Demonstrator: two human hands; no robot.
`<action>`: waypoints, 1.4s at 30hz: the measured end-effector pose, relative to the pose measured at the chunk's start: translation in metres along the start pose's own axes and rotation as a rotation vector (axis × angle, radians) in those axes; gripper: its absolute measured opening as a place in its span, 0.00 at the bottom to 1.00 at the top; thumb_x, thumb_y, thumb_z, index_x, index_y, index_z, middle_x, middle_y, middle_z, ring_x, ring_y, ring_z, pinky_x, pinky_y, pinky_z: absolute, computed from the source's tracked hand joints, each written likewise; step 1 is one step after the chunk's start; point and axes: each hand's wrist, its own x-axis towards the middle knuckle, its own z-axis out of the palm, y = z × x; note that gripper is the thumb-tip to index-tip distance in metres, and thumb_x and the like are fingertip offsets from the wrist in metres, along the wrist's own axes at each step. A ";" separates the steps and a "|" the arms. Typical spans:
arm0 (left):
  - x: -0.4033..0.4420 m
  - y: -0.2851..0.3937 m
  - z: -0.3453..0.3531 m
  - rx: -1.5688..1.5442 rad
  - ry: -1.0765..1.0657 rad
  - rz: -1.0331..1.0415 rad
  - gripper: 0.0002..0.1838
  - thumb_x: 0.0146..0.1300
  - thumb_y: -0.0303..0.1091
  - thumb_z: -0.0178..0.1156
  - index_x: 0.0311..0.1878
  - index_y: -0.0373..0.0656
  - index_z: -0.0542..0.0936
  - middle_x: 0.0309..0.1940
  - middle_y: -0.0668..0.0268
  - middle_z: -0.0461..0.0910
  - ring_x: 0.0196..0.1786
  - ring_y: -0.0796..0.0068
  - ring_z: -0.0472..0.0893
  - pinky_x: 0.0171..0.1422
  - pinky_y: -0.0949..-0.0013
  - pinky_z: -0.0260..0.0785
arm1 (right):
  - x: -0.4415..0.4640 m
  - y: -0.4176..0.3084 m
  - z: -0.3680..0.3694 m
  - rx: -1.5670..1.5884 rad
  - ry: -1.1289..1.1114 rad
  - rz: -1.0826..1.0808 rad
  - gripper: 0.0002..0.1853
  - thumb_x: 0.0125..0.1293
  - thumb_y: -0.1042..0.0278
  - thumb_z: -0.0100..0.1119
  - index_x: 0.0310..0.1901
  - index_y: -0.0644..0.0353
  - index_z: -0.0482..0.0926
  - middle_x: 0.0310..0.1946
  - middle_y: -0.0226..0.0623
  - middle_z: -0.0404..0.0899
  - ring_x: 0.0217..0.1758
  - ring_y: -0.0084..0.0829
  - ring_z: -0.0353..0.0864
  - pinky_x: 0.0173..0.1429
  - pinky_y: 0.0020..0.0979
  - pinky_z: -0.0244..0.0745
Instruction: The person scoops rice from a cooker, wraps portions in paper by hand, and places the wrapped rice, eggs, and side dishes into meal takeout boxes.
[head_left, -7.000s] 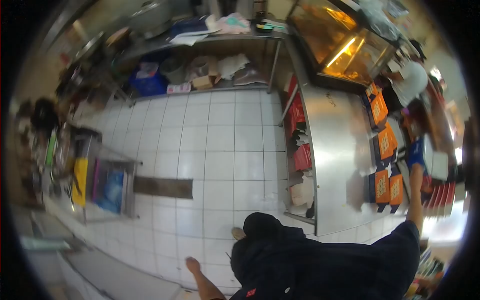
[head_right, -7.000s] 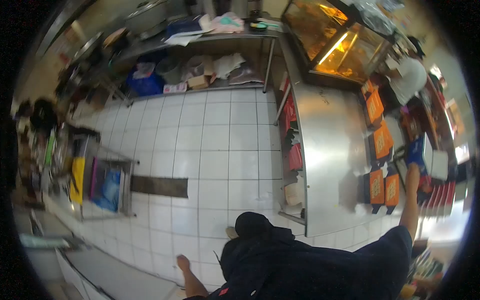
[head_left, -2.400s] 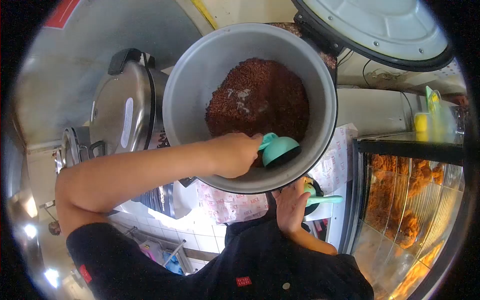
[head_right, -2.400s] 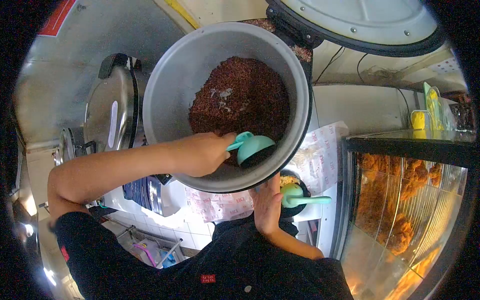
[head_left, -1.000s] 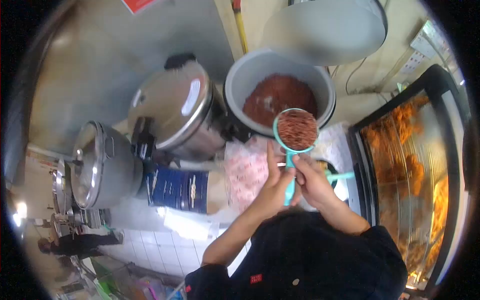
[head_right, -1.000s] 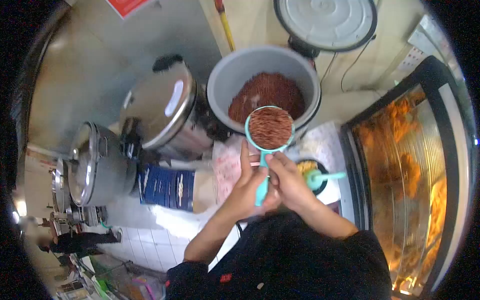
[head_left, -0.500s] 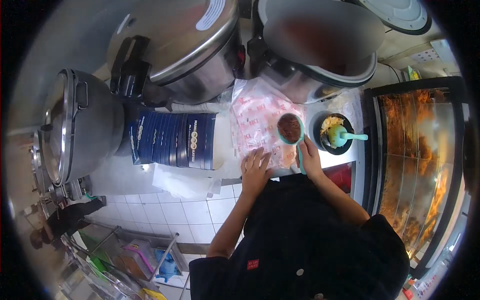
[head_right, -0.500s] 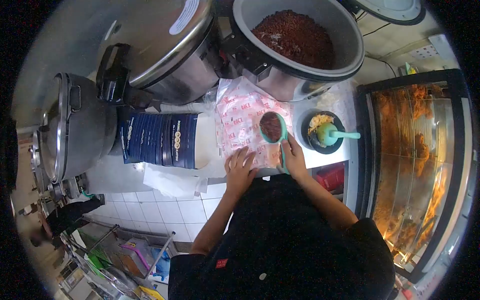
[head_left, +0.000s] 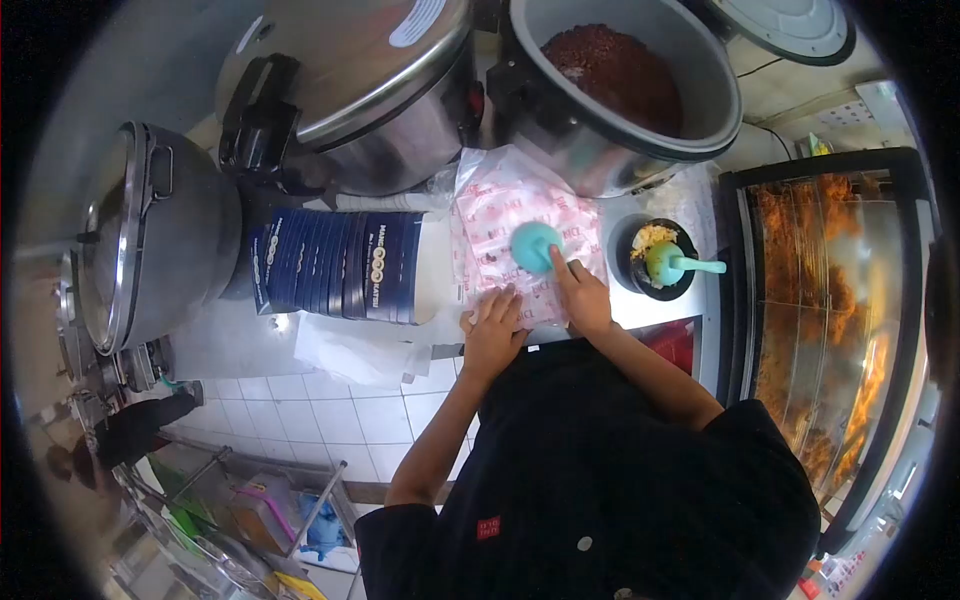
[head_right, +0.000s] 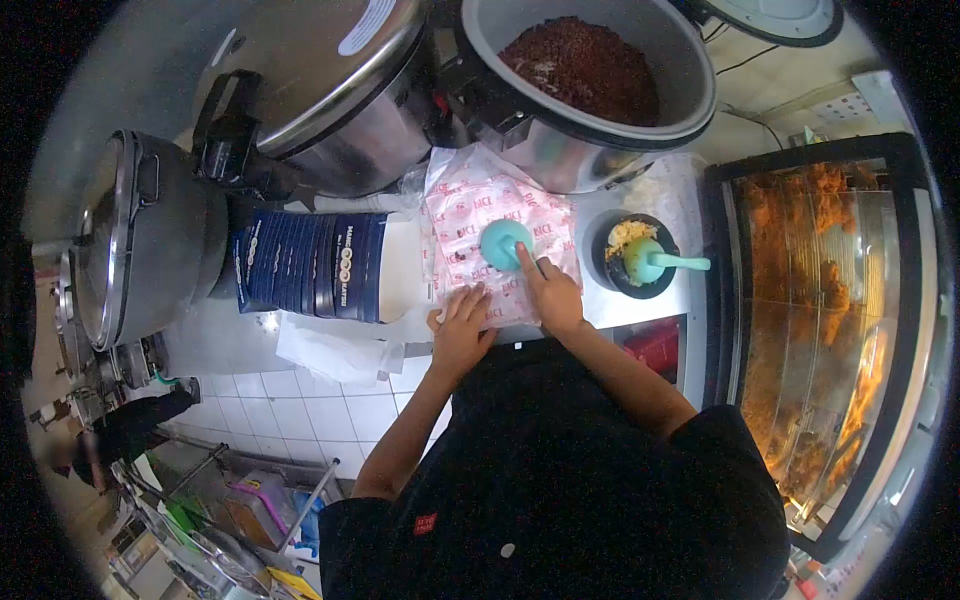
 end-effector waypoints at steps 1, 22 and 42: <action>0.000 0.000 -0.003 -0.022 0.021 0.014 0.30 0.58 0.43 0.69 0.65 0.56 0.78 0.73 0.73 0.69 0.76 0.69 0.65 0.69 0.46 0.49 | 0.003 -0.002 -0.006 0.027 -0.004 0.006 0.41 0.60 0.74 0.59 0.78 0.46 0.61 0.38 0.39 0.75 0.35 0.40 0.82 0.39 0.42 0.79; 0.020 -0.004 -0.046 -0.138 -0.087 0.284 0.06 0.63 0.38 0.65 0.40 0.50 0.87 0.39 0.74 0.82 0.47 0.71 0.79 0.55 0.61 0.62 | 0.045 0.320 -0.099 0.054 0.490 0.463 0.24 0.69 0.58 0.62 0.61 0.64 0.74 0.48 0.61 0.80 0.51 0.61 0.80 0.54 0.53 0.75; 0.017 -0.001 -0.041 0.049 0.095 0.121 0.08 0.59 0.38 0.70 0.39 0.48 0.85 0.38 0.68 0.84 0.48 0.65 0.82 0.56 0.57 0.64 | -0.020 0.078 -0.014 0.086 -0.059 -0.363 0.09 0.63 0.68 0.61 0.44 0.57 0.82 0.52 0.35 0.79 0.60 0.39 0.77 0.66 0.43 0.69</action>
